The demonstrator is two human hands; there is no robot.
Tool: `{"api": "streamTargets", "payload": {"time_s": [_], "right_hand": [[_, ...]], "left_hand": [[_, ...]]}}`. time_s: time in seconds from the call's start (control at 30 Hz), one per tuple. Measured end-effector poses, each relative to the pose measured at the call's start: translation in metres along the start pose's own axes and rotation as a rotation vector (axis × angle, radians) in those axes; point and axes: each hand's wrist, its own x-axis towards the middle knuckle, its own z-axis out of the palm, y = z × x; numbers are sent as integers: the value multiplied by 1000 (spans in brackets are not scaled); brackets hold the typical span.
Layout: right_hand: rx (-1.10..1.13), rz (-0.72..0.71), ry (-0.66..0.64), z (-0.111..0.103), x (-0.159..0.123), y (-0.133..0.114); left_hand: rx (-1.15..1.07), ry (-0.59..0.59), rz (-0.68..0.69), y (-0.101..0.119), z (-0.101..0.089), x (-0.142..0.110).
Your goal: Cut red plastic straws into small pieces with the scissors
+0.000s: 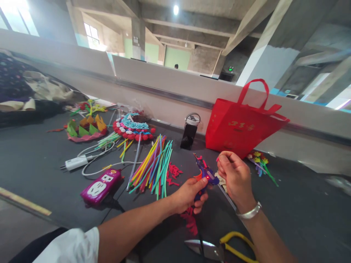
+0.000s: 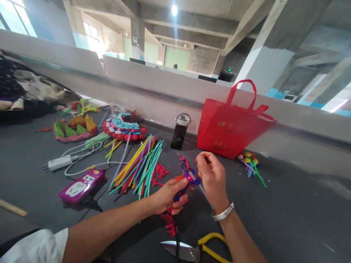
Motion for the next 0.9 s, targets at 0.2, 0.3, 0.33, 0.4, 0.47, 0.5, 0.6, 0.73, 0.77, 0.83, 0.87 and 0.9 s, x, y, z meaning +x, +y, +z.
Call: {"api": "streamTargets", "payload": {"time_s": [0.2, 0.3, 0.33, 0.4, 0.47, 0.5, 0.6, 0.73, 0.77, 0.83, 0.87, 0.9], "right_hand": [[539, 354, -194, -3, 5, -11], [492, 402, -385, -10, 4, -16], [433, 405, -485, -13, 3, -18], [266, 379, -716, -20, 1, -22], [55, 289, -888, -25, -1, -25], [-47, 226, -928, -26, -3, -25], [-260, 50, -961, -28, -8, -26], [-430, -108, -957, -29, -8, -28], [-461, -127, -921, -29, -7, -30], [-477, -124, -810, -28, -4, -31], [-467, -115, -728, -27, -3, -31], [-453, -112, -627, -25, -2, -29]], "left_hand": [[-10, 13, 17, 0, -2, 2], [-14, 29, 53, 2, -6, 4], [-14, 30, 67, 2, -7, 5], [-14, 36, 98, 3, -8, 5], [-12, 53, 126, 4, -8, 5], [-10, 64, 138, 4, -8, 5], [-6, 89, 159, 3, -8, 5], [4, 118, 169, 2, -9, 6], [11, 118, 168, 2, -9, 6], [28, 106, 159, 1, -9, 6], [36, 98, 157, 1, -9, 6], [44, 90, 155, 1, -8, 6]]}}
